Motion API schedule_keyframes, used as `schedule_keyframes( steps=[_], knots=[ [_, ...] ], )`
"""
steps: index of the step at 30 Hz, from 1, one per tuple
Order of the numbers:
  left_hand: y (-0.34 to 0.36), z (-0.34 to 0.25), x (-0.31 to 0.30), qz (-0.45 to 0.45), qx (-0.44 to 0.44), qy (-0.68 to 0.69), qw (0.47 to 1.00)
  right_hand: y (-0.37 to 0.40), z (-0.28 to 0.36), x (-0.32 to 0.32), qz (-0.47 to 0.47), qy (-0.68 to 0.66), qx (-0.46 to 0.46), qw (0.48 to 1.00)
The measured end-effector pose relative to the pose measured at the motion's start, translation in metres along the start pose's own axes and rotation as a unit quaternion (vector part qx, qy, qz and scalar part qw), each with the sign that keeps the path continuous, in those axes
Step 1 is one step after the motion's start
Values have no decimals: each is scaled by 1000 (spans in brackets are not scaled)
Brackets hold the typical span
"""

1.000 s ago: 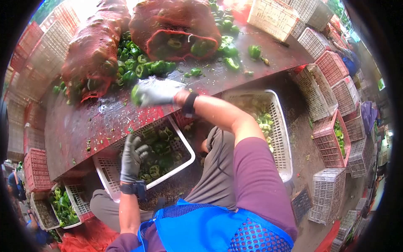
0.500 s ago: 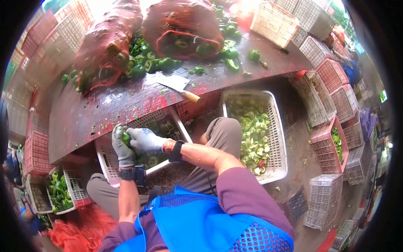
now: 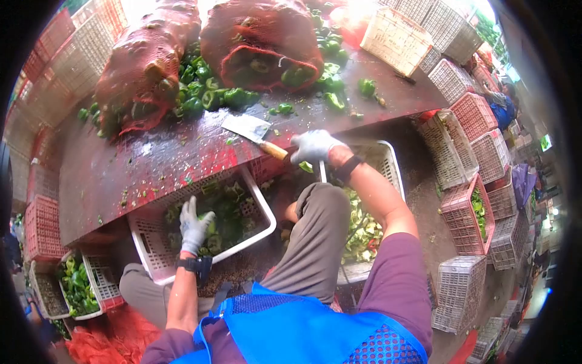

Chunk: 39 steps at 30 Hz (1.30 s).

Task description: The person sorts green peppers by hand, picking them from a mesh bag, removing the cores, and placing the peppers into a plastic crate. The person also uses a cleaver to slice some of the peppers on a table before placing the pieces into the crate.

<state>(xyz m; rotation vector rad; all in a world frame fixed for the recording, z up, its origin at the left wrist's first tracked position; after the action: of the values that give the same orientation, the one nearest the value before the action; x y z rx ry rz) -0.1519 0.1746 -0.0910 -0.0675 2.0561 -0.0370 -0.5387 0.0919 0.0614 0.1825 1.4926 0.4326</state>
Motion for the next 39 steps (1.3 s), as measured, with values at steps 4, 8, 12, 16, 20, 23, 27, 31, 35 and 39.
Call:
schedule_keyframes(
  steps=[4,8,12,16,20,23,27,31,35,39],
  knots=[
    [1,-2,37,54,15,176,983,-113,-89,-14,-278,-289,141,905],
    [2,-11,44,111,-2,242,964,-209,-107,-33,-311,-285,287,860],
    [-3,-30,28,150,14,202,968,-255,-105,-33,-357,-272,383,808],
    [-4,-31,21,162,-17,241,957,-270,-135,-28,-348,-345,287,823],
    [2,-20,29,190,-146,388,890,-234,-99,-25,-78,-797,-74,594],
    [-8,-46,1,222,-209,543,782,-170,-11,-34,101,-799,-202,557],
    [-38,-65,-24,95,-191,707,674,-105,126,-41,51,-608,-251,752],
    [-74,-35,-35,-29,-235,618,750,-109,221,18,-211,-135,-229,941],
    [-109,4,-23,-111,-187,300,929,-132,252,49,-182,-202,-272,923],
    [-110,-6,-31,-112,-212,328,914,-116,173,-7,-223,-95,-250,937]
  ],
)
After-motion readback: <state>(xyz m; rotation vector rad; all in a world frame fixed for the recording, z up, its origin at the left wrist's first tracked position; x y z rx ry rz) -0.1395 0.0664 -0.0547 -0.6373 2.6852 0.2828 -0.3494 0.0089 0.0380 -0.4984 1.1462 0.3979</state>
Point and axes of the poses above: each hand's wrist, its own y-axis away from the middle knuckle, its own x-axis out of the palm, z = x × y, the point moved 4 cm from there along -y, towards the middle knuckle, and after that the axes turned 4 degrees about -z, right-handed, at the moved point
